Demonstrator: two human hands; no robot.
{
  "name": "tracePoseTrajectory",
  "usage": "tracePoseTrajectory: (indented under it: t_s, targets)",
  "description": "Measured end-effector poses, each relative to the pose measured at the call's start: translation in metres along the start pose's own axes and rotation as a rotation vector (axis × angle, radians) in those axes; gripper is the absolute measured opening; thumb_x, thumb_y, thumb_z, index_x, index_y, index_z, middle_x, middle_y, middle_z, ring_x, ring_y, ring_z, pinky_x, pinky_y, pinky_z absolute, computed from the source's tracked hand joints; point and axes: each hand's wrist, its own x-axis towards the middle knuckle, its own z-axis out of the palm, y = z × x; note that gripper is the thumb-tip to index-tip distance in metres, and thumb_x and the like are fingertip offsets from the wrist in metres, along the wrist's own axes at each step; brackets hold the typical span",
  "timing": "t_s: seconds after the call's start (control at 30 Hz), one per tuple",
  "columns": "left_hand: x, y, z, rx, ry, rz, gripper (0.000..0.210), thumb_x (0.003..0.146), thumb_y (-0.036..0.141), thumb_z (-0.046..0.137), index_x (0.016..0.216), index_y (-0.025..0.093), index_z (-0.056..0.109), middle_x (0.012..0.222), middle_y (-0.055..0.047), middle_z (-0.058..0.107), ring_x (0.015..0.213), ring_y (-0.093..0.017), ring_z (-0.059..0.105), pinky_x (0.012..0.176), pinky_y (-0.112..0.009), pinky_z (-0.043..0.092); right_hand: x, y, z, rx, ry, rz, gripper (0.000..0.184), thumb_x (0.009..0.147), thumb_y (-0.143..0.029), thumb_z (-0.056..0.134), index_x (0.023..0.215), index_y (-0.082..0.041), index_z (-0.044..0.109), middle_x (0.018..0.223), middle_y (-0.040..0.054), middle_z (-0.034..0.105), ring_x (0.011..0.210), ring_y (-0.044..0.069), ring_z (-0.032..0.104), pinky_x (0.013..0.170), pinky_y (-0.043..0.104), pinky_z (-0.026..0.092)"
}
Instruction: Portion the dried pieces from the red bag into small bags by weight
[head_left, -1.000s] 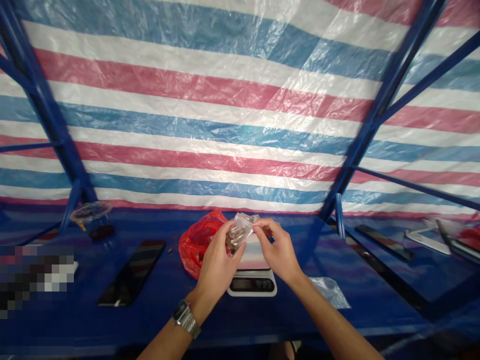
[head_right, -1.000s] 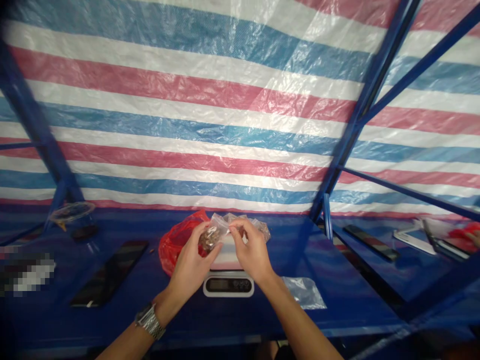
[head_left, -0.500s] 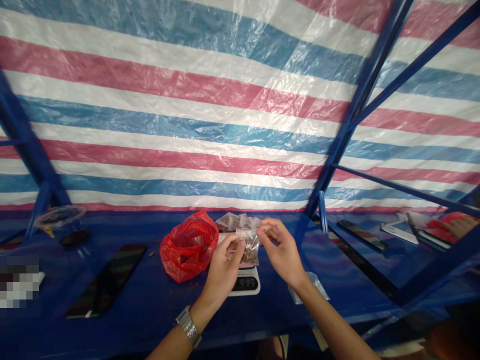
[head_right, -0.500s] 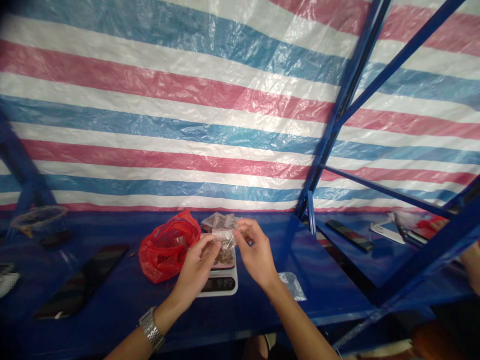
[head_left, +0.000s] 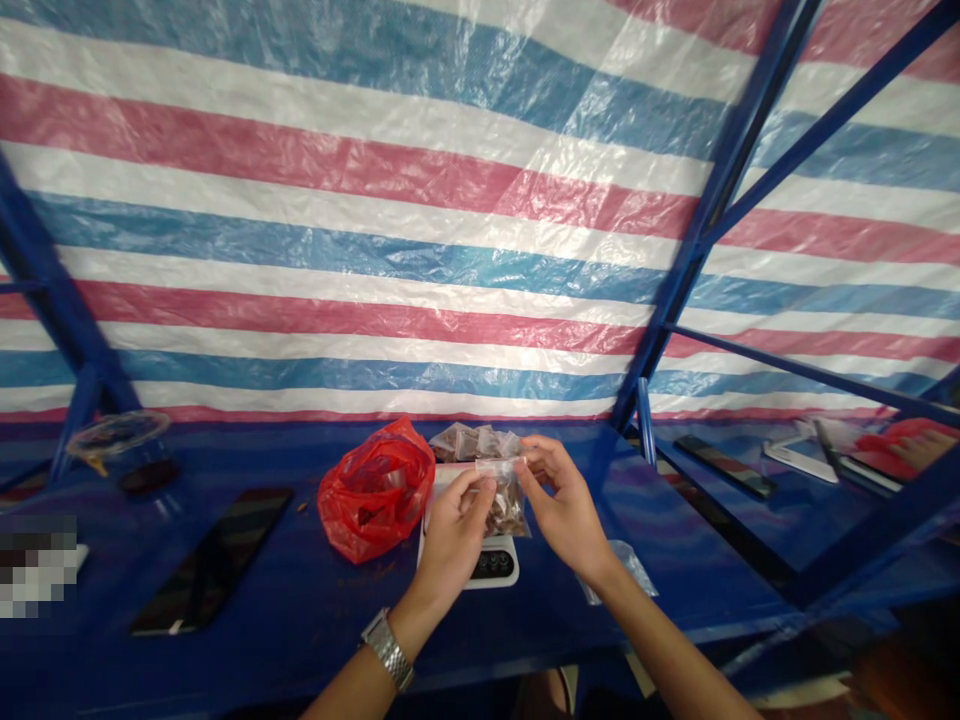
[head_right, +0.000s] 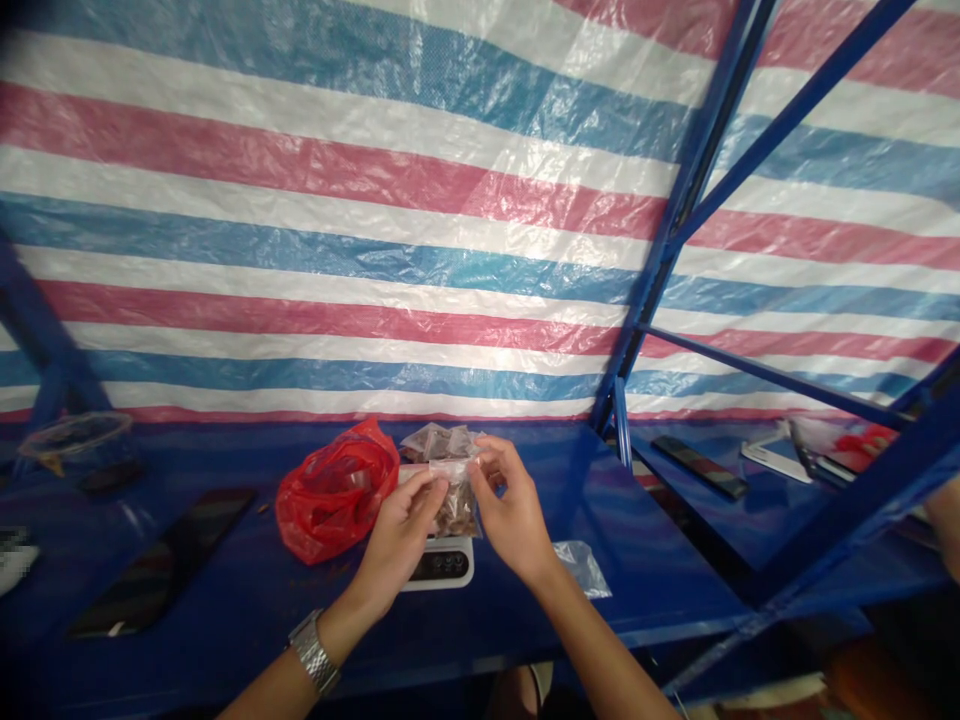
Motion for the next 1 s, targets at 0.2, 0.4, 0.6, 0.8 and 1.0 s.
tracePoseTrajectory:
  t_s: [0.2, 0.4, 0.6, 0.8, 1.0]
  targets:
    - [-0.004, -0.005, -0.002, 0.104, -0.012, 0.071, 0.042, 0.094, 0.052, 0.060, 0.117, 0.019, 0.071, 0.101, -0.010, 0.077, 0.090, -0.024, 0.073, 0.077, -0.034, 0.059, 0.008, 0.010, 0.004, 0.155, -0.019, 0.099, 0.039, 0.087, -0.050, 0.072, 0.113, -0.024, 0.059, 0.085, 0.0014, 0.069, 0.074, 0.019, 0.066, 0.068, 0.030, 0.054]
    - [0.012, -0.004, -0.036, 0.317, 0.109, 0.062, 0.043, 0.097, 0.048, 0.052, 0.122, 0.018, 0.071, 0.120, -0.011, 0.076, 0.109, -0.027, 0.072, 0.099, -0.041, 0.055, 0.019, 0.035, 0.024, 0.021, -0.020, 0.155, 0.031, 0.086, -0.042, 0.068, 0.109, -0.021, 0.063, 0.088, 0.0036, 0.071, 0.071, 0.020, 0.067, 0.068, 0.033, 0.054]
    - [0.022, -0.009, -0.073, 0.705, 0.165, 0.198, 0.028, 0.094, 0.026, 0.049, 0.105, 0.018, 0.074, 0.109, -0.011, 0.077, 0.105, -0.027, 0.071, 0.101, -0.043, 0.052, 0.025, 0.051, 0.038, -0.443, -0.085, 0.058, 0.021, 0.093, -0.028, 0.057, 0.110, -0.024, 0.069, 0.104, 0.0073, 0.075, 0.086, 0.024, 0.070, 0.082, 0.039, 0.052]
    - [0.022, -0.015, -0.095, 0.858, 0.137, 0.222, 0.027, 0.089, 0.021, 0.057, 0.111, 0.017, 0.073, 0.112, -0.013, 0.075, 0.110, -0.029, 0.068, 0.105, -0.047, 0.050, 0.030, 0.053, 0.025, -0.490, 0.040, -0.006, 0.026, 0.098, -0.033, 0.050, 0.109, -0.021, 0.069, 0.110, 0.0098, 0.073, 0.103, 0.026, 0.067, 0.091, 0.040, 0.051]
    - [0.018, -0.011, -0.116, 0.867, 0.132, 0.270, 0.029, 0.093, 0.034, 0.056, 0.112, 0.018, 0.073, 0.115, -0.012, 0.073, 0.112, -0.030, 0.066, 0.106, -0.049, 0.049, 0.028, 0.058, 0.014, -0.491, 0.071, -0.009, 0.028, 0.098, -0.036, 0.048, 0.105, -0.020, 0.070, 0.109, 0.0109, 0.072, 0.090, 0.024, 0.066, 0.084, 0.039, 0.052]
